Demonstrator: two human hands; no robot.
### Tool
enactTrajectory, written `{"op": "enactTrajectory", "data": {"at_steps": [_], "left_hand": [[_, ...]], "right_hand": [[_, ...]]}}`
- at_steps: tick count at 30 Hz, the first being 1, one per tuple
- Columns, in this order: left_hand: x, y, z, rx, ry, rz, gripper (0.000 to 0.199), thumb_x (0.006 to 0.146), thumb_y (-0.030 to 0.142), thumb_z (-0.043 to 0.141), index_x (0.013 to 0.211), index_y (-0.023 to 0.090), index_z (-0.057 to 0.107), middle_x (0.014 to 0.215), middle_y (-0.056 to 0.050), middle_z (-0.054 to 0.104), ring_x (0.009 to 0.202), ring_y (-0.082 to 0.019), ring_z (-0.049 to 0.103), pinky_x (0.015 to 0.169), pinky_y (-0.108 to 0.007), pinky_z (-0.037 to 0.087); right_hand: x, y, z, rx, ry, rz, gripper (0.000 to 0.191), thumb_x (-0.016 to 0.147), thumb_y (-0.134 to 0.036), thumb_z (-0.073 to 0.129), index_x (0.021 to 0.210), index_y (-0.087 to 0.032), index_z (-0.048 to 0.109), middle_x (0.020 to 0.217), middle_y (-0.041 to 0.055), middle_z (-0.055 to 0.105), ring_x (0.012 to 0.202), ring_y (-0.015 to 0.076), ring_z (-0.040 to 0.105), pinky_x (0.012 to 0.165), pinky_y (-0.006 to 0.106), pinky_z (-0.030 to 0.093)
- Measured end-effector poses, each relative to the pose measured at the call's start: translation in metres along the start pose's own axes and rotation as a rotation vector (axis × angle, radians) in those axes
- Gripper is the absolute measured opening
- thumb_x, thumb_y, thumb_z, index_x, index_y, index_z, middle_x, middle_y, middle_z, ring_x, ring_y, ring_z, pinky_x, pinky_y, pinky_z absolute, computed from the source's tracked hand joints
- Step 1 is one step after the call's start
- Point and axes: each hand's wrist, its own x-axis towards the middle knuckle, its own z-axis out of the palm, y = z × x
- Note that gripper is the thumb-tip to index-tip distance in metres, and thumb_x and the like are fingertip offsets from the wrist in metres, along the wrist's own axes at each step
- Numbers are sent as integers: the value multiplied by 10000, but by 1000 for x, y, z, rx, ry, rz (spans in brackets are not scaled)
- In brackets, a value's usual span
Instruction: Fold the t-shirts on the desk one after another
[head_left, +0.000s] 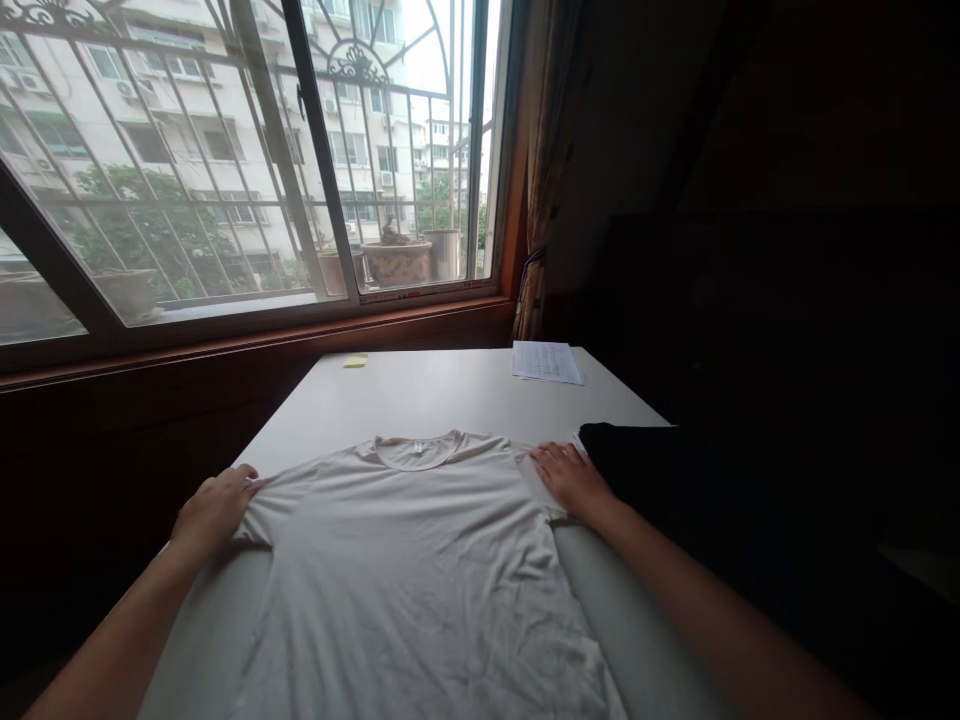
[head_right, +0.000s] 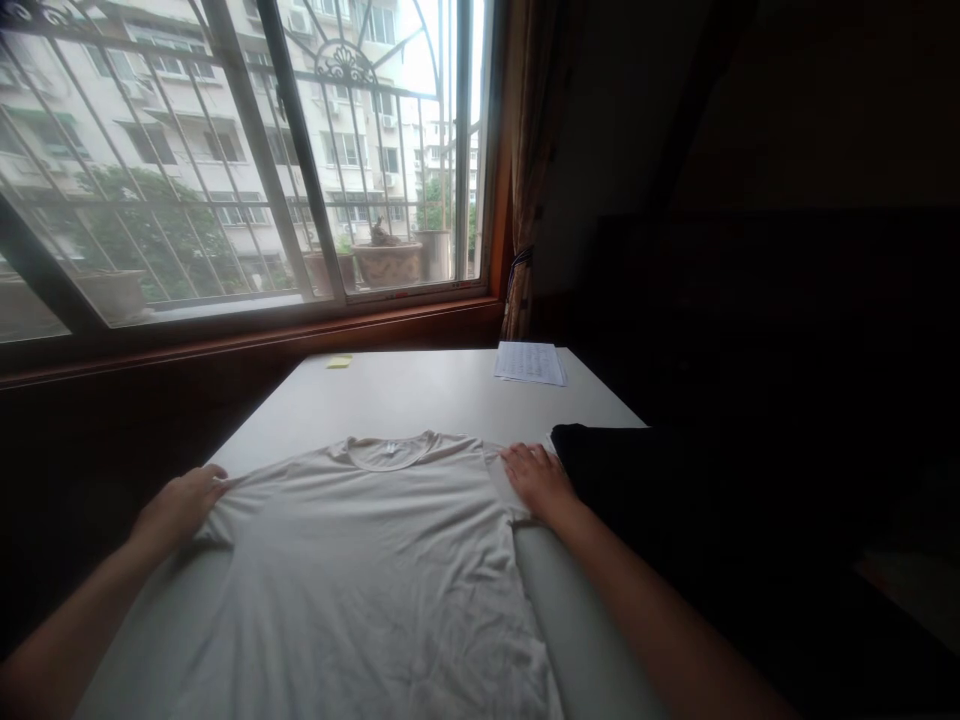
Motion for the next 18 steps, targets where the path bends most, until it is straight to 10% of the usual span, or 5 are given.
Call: {"op": "enactTrajectory", "data": {"at_steps": [5,18], "left_hand": [[7,35,-12,181,129,-69,420,911,268,419,1269,245,637,1213,-167,591,1069,-386,561,813,-498,500],[67,191,-6,-213,-4,687,337,920,164,483,1189,244,670,1259,-86,595,928,-174,673,844,-305,542]], "right_hand": [[3,-3,-15,-5,-11,5,367,959,-179,461,1255,-308,636,1339,96,625,1320,340,433,1088,534,330],[89,-121,-31,303,-48,-363,239,957,-118,546,1129,-193,694,1170,86,661,1121,210,565,996,331,456]]}}
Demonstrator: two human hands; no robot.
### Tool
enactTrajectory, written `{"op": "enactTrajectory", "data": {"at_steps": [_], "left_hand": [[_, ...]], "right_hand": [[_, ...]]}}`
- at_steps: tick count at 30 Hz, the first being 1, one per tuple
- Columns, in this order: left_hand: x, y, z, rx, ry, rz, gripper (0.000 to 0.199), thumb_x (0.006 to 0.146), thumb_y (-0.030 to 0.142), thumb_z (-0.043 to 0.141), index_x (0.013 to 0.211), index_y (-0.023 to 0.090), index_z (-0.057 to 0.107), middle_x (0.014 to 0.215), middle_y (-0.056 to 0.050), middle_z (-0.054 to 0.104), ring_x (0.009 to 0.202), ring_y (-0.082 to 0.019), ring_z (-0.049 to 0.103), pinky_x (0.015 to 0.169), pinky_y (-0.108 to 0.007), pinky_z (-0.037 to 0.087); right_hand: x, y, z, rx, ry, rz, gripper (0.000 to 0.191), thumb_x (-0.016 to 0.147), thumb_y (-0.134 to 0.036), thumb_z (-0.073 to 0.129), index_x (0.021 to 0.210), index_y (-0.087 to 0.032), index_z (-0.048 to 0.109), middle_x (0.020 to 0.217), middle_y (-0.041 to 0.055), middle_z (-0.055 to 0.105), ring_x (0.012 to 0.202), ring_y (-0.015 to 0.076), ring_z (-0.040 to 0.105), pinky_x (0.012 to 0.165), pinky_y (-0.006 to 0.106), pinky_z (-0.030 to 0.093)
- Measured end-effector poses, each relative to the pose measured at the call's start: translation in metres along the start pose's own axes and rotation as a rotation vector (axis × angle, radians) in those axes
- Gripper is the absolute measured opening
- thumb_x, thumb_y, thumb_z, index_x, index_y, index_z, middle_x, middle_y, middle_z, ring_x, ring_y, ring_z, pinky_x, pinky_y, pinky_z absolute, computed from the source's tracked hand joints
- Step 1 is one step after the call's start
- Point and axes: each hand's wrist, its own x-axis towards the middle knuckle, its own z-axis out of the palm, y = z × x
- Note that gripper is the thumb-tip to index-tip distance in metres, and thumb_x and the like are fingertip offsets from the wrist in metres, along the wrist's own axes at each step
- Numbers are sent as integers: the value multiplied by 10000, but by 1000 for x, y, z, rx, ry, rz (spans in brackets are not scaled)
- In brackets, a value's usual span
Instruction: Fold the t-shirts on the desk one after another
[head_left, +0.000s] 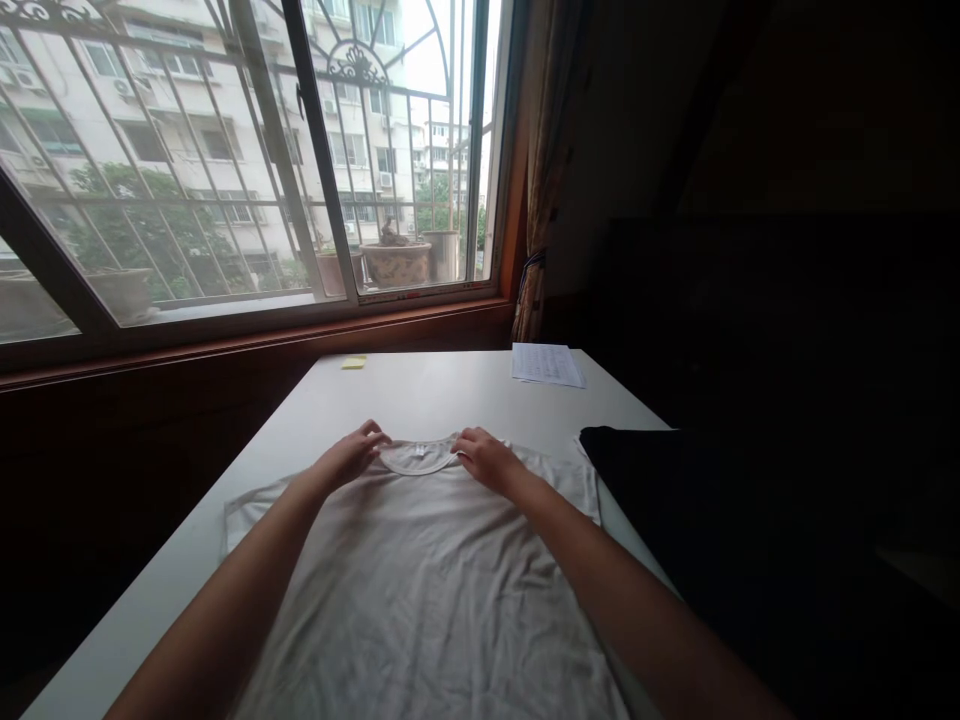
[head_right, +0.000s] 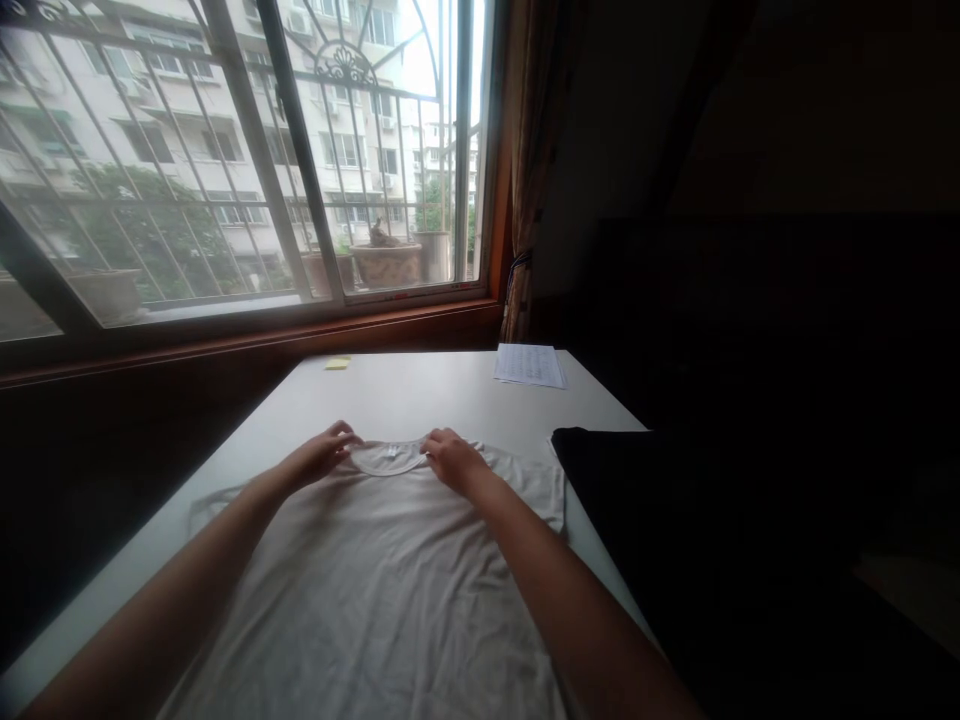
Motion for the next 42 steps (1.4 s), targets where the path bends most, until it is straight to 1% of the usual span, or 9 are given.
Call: {"op": "enactTrajectory", "data": {"at_steps": [2,5,10,15,21,27,31,35,42], "left_hand": [[6,7,-5,25,-57,69,332,872,112,508,1103,262,694,1250,-62,605,950,-183,663,830,-300,532],[10,14,-15,78,-142,127,263,834,102,539,975,259,696,1084,-39,655,902,-187,646,777,-284,510],[16,17,-24,171,-223,122,153,842,187,573,930,243,685,966,-37,661,853,-194,624,721,-274,485],[21,17,-24,238,-248,96,138,850,184,560,852,241,686,940,-27,680,759,-170,634,707,-270,485],[21,15,-22,288,-231,82,239,880,174,506,1028,259,674,1011,-56,736,830,-197,680,736,-281,492],[24,10,-24,300,-250,81,226,882,210,541,1033,296,686,973,-42,767,819,-210,700,728,-286,481],[24,8,-24,306,-257,75,288,936,235,490,1118,323,695,893,-58,768,731,-219,693,696,-309,464],[20,7,-25,322,-285,57,279,930,287,515,1128,330,707,803,-54,753,669,-224,678,667,-314,452],[23,-1,-25,346,-259,-50,376,900,299,555,1269,310,626,875,-81,762,791,-269,710,723,-344,476]], "right_hand": [[10,-6,3,-6,-45,-50,253,921,-101,588,1116,-215,702,1184,70,666,1121,208,567,981,322,460],[17,-8,2,-35,-106,-90,294,870,-85,620,1112,-229,704,1170,68,673,1124,234,557,952,345,465],[21,-5,-7,-98,-184,-83,272,859,-67,591,1045,-227,708,1067,84,671,1092,251,553,876,338,460],[24,-5,-10,-123,-233,-72,148,894,-134,580,945,-214,694,1097,82,642,1041,224,579,812,294,449],[27,-6,-8,-107,-282,-69,186,859,-117,580,987,-218,669,1117,65,654,991,205,613,787,277,448],[34,-3,-13,-80,-345,-33,345,805,-141,630,1120,-278,660,1201,30,642,963,193,645,725,257,447],[38,-1,-13,-87,-394,9,300,791,-200,661,1080,-278,681,1172,37,644,905,191,654,678,255,445],[39,-1,-9,-109,-396,26,243,817,-209,619,1050,-255,672,1170,65,632,867,203,661,653,274,453],[39,-2,-5,-141,-371,8,217,823,-192,596,1033,-222,644,1164,96,625,876,224,674,684,304,485]]}}
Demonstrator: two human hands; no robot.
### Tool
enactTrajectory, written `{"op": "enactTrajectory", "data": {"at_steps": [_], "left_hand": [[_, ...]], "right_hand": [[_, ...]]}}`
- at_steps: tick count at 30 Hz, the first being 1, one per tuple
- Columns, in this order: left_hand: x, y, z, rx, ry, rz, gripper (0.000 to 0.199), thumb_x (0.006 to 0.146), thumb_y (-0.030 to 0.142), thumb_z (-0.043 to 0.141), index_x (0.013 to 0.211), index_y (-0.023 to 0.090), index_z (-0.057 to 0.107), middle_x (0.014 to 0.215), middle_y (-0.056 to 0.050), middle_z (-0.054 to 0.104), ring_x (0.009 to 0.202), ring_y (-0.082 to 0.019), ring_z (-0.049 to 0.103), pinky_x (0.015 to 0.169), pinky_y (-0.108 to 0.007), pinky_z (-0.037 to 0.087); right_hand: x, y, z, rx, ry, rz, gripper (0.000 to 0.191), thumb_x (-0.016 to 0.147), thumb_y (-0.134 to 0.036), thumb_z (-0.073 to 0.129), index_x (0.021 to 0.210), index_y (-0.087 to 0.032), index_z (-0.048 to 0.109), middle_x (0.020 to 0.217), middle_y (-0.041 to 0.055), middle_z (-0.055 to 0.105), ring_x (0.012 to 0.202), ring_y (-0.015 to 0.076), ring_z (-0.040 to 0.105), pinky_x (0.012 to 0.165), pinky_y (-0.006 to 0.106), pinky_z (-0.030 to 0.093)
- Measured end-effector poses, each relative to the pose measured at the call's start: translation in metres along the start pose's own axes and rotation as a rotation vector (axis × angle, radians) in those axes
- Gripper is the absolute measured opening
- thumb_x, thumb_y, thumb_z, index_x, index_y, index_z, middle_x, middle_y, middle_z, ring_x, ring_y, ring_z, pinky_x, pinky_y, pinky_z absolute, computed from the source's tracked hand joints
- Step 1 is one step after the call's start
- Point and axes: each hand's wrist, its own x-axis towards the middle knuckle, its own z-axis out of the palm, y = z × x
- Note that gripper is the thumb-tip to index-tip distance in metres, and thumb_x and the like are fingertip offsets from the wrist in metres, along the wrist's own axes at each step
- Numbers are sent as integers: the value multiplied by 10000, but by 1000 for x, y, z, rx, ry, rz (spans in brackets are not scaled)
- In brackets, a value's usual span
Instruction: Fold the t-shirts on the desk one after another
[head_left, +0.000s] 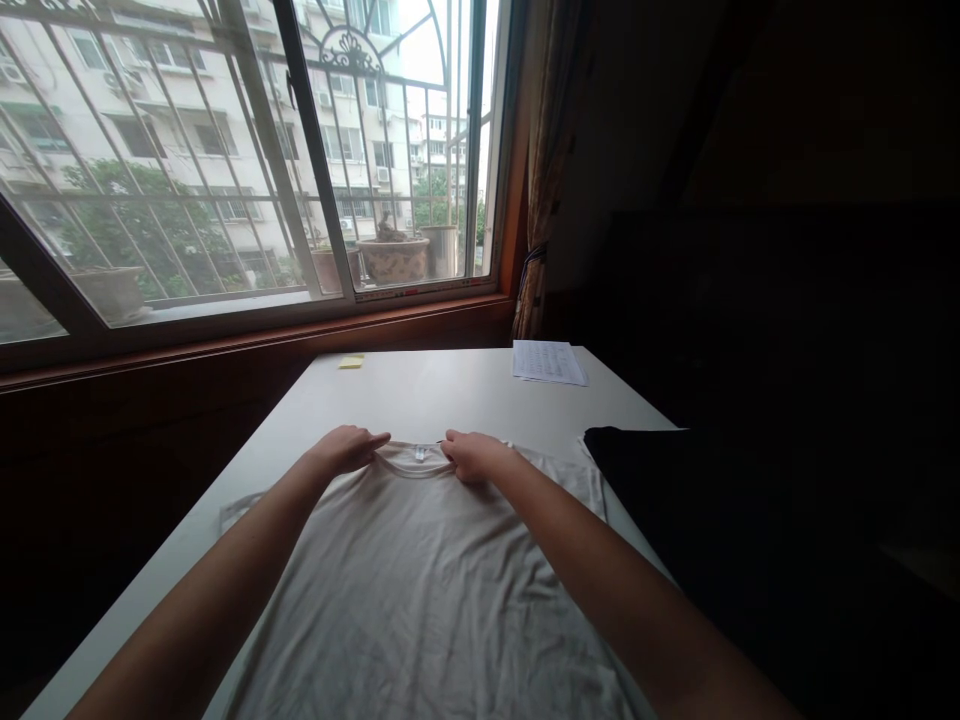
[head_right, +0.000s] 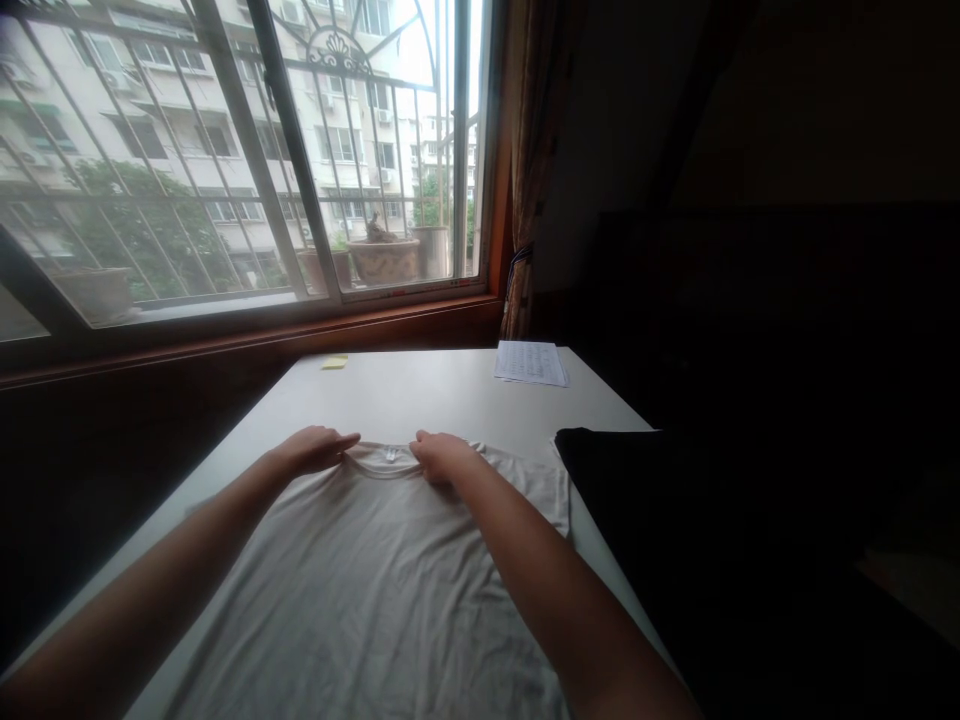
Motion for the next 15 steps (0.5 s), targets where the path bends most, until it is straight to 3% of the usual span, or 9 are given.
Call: {"op": "enactTrajectory", "data": {"at_steps": [5,9,13,15], "left_hand": [[6,-2,11,-48,82,-142,376,927,340,553,1284,222,555,932,-135,763,809,-288,720,720,-362,498],[0,5,21,-118,214,-185,349,958,222,431,1295,193,518,1151,-165,716,874,-280,721,752,-382,523],[-11,20,37,-187,311,-148,328,1007,239,343,1211,208,598,1253,-120,667,1081,-226,678,917,-339,519],[-17,26,49,-212,321,-108,377,1025,286,329,1270,202,603,1329,-109,643,1197,-207,630,1020,-319,480]], "right_hand": [[-3,-1,6,-6,64,48,297,813,-180,615,1108,-215,615,1225,101,600,882,220,671,726,318,512],[-13,-3,13,0,188,144,461,857,-123,541,1307,-222,529,1385,122,515,1090,248,613,844,344,524],[-31,-3,28,33,308,210,449,925,-156,477,1372,-185,519,1442,133,498,1262,261,509,1043,387,458],[-40,0,39,95,362,201,428,953,-193,464,1372,-178,548,1436,118,535,1298,243,495,1134,389,388]]}}
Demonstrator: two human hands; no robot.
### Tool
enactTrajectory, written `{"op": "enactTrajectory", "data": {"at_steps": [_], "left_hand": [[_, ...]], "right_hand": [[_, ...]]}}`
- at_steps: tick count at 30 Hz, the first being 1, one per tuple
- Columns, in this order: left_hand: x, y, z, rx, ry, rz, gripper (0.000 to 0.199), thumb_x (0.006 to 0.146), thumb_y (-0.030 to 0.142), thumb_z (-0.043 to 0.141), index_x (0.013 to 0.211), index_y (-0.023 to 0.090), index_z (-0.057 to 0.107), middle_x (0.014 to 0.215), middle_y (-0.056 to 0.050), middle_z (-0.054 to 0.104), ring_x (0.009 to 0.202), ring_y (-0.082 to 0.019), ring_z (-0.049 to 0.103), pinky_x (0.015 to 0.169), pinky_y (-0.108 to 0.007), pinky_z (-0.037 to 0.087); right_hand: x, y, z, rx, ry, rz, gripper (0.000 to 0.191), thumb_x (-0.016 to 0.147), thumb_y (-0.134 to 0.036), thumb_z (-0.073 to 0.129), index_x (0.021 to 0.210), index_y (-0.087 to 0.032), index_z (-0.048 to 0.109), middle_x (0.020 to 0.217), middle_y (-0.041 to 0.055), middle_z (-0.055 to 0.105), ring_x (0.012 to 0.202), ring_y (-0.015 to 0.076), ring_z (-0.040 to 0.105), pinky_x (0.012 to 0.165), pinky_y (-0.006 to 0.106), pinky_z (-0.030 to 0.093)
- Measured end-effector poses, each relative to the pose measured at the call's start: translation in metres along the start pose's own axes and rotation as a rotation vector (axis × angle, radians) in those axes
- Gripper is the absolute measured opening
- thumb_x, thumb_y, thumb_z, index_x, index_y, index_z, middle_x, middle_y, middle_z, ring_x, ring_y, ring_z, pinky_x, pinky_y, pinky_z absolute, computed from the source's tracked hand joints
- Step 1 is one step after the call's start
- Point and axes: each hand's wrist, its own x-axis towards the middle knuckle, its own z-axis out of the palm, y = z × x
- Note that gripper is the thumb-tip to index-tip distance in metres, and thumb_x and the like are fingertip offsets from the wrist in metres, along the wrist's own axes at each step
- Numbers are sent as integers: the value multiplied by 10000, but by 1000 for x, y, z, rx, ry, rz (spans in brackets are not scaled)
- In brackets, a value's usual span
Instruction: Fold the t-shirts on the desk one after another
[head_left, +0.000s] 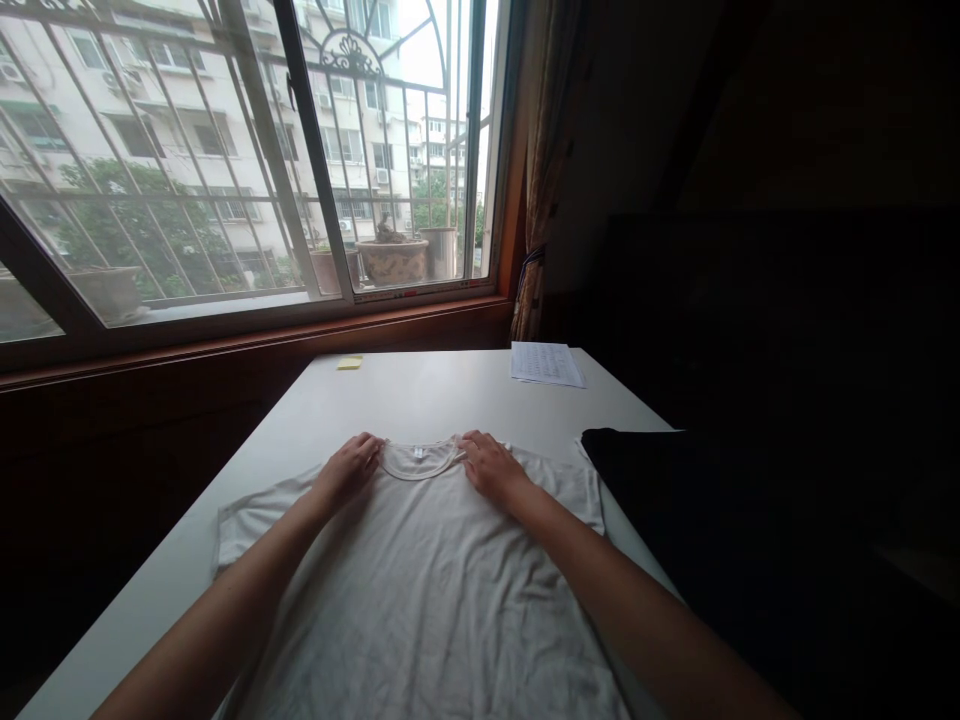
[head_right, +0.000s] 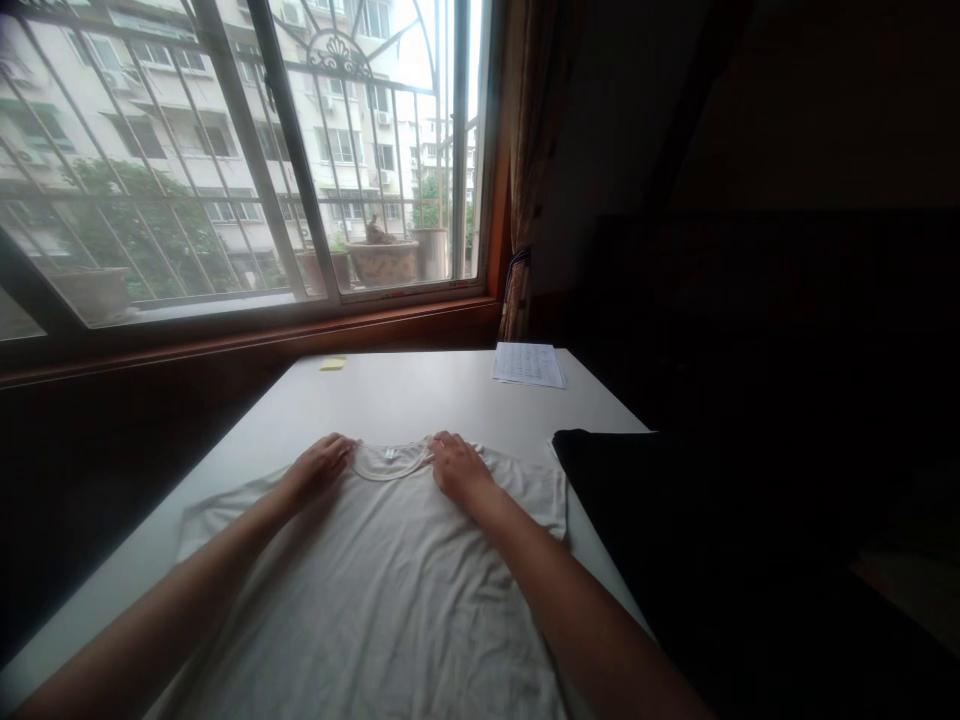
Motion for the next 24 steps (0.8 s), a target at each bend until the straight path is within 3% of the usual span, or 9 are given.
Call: {"op": "enactTrajectory", "data": {"at_steps": [4,8,15,24], "left_hand": [[-15,-3,22,-45,-50,19,561,1040,456,314,1524,193,421,1598,-78,424,1480,-233,369,1212,-386,290],[-16,-7,28,-27,-147,-64,665,1034,572,233,1609,237,245,1666,-27,260,1549,-237,196,1248,-453,173],[-8,-3,23,5,-175,-145,741,1014,639,173,1626,221,158,1681,-25,178,1564,-262,113,1240,-548,137],[-3,-9,25,39,-179,-183,746,1009,637,181,1624,214,167,1683,-37,167,1565,-260,110,1240,-552,127]], "right_hand": [[-18,15,13,92,-34,-42,495,1010,-347,420,1471,-187,506,1559,99,463,1454,240,368,1225,434,259],[-22,28,13,94,-135,-19,573,1023,-461,380,1551,-240,406,1651,56,313,1521,232,252,1245,465,174],[-10,36,3,81,-247,48,626,1018,-558,313,1582,-288,338,1684,5,212,1552,230,151,1245,457,106],[21,18,14,117,-274,37,771,999,-629,237,1625,-181,199,1695,40,144,1561,209,87,1256,436,22]]}}
